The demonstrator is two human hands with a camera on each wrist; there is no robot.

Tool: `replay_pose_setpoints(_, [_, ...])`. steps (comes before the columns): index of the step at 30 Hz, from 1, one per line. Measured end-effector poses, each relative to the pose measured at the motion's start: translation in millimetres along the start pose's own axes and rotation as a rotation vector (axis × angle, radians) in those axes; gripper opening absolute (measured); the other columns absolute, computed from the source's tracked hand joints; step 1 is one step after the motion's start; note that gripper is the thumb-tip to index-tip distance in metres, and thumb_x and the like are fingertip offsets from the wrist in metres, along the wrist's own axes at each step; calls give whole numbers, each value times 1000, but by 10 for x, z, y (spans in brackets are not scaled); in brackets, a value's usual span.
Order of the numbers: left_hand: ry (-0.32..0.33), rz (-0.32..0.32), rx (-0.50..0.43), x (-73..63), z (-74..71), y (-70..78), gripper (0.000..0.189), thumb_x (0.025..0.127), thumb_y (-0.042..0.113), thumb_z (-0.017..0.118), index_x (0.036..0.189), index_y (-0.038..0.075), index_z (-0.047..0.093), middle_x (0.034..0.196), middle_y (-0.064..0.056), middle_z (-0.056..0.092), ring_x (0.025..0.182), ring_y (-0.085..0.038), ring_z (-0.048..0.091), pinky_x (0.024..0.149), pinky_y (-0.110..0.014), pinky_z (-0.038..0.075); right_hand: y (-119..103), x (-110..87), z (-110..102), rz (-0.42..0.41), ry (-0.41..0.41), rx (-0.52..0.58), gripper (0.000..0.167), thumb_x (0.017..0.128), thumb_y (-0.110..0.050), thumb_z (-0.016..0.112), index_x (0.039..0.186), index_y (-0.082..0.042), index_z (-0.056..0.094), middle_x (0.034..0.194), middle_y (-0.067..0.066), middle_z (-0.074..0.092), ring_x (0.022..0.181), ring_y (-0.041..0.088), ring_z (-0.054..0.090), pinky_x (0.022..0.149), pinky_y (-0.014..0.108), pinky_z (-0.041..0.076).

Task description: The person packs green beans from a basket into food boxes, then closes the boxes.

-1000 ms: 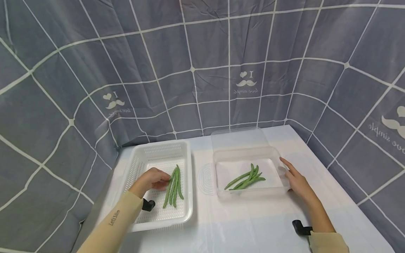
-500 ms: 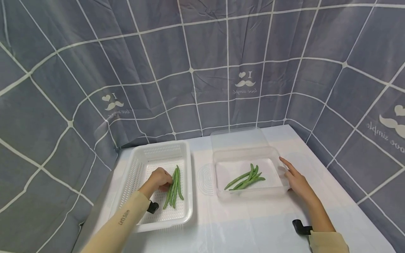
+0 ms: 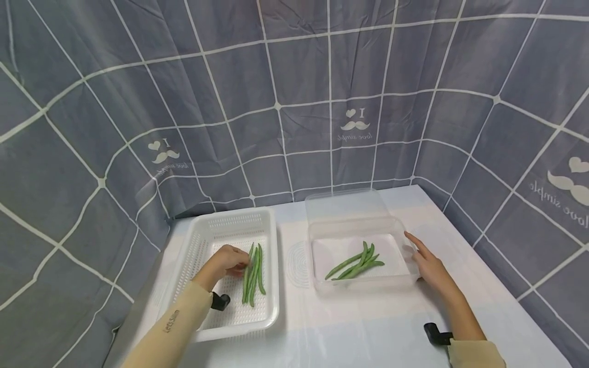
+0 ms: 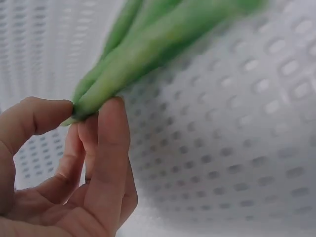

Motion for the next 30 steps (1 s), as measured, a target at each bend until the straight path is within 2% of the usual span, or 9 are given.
replay_pose_setpoints(4, [-59, 37, -123, -17, -84, 101, 40, 96, 1, 65, 132, -16, 60, 85, 0, 67, 75, -8, 65, 78, -31, 66, 10, -3, -10, -3, 8, 0, 63, 110, -23, 26, 172, -29, 16, 170, 35, 23, 147, 64, 35, 70, 36, 59])
replay_pose_setpoints(7, [-118, 78, -212, -50, -127, 234, 37, 102, 2, 62, 135, -14, 57, 87, 3, 66, 78, -7, 64, 79, -27, 65, 18, -6, -11, 0, 11, 3, 63, 110, -24, 25, 172, -28, 16, 169, 36, 24, 145, 64, 38, 69, 35, 59])
replay_pose_setpoints(12, [-237, 161, -366, -152, -81, 556, 13, 107, 4, 59, 114, 2, 70, 94, 4, 70, 89, -8, 68, 83, -25, 64, 8, -22, -2, -8, 15, 3, 62, 111, -24, 25, 172, -28, 16, 169, 36, 25, 143, 62, 42, 67, 34, 57])
replay_pose_setpoints(15, [-313, 232, -410, -208, 42, 771, 18, 108, 6, 59, 103, 10, 75, 97, 4, 72, 92, -9, 69, 86, -25, 63, -12, -31, 12, -11, 13, 5, 61, 112, -24, 25, 172, -28, 16, 168, 36, 27, 140, 60, 45, 67, 34, 56])
replay_pose_setpoints(17, [-333, 263, -408, -232, 170, 906, 17, 108, 7, 59, 104, 11, 75, 101, 5, 73, 93, -9, 69, 88, -26, 63, -9, -40, 11, -6, 10, 9, 61, 112, -24, 26, 172, -28, 16, 168, 36, 26, 142, 60, 44, 68, 36, 56])
replay_pose_setpoints(19, [-330, 270, -398, -240, 322, 1046, 14, 107, 7, 61, 111, 8, 75, 104, 4, 72, 94, -10, 69, 88, -27, 63, -3, -44, 8, -3, 8, 13, 61, 112, -24, 26, 172, -28, 16, 170, 35, 23, 145, 61, 39, 71, 37, 57])
replay_pose_setpoints(21, [-336, 250, -389, -235, 505, 1197, 18, 106, 6, 62, 122, 2, 71, 107, 3, 71, 95, -10, 70, 88, -26, 63, 0, -47, 3, -1, 12, 18, 61, 112, -24, 26, 172, -28, 16, 171, 33, 21, 148, 62, 35, 71, 37, 58])
replay_pose_setpoints(25, [-415, 204, -370, -154, 932, 1508, 35, 106, 1, 60, 139, -7, 59, 105, -1, 70, 93, -11, 70, 84, -26, 63, 5, -44, 1, -3, 22, 28, 61, 112, -24, 27, 172, -30, 17, 172, 32, 21, 146, 59, 39, 67, 35, 56])
replay_pose_setpoints(30, [-433, 152, -293, -28, 1399, 1735, 36, 104, 1, 61, 140, -6, 60, 96, -1, 68, 85, -12, 68, 74, -26, 63, -10, -29, 18, -7, 29, 33, 60, 112, -25, 28, 172, -30, 18, 172, 32, 22, 145, 57, 40, 65, 34, 54])
Point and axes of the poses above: each hand's wrist, its own x-axis towards the middle knuckle, its own z-axis out of the palm, y = z × x, the point moved 6 cm from there along x, towards the middle knuckle
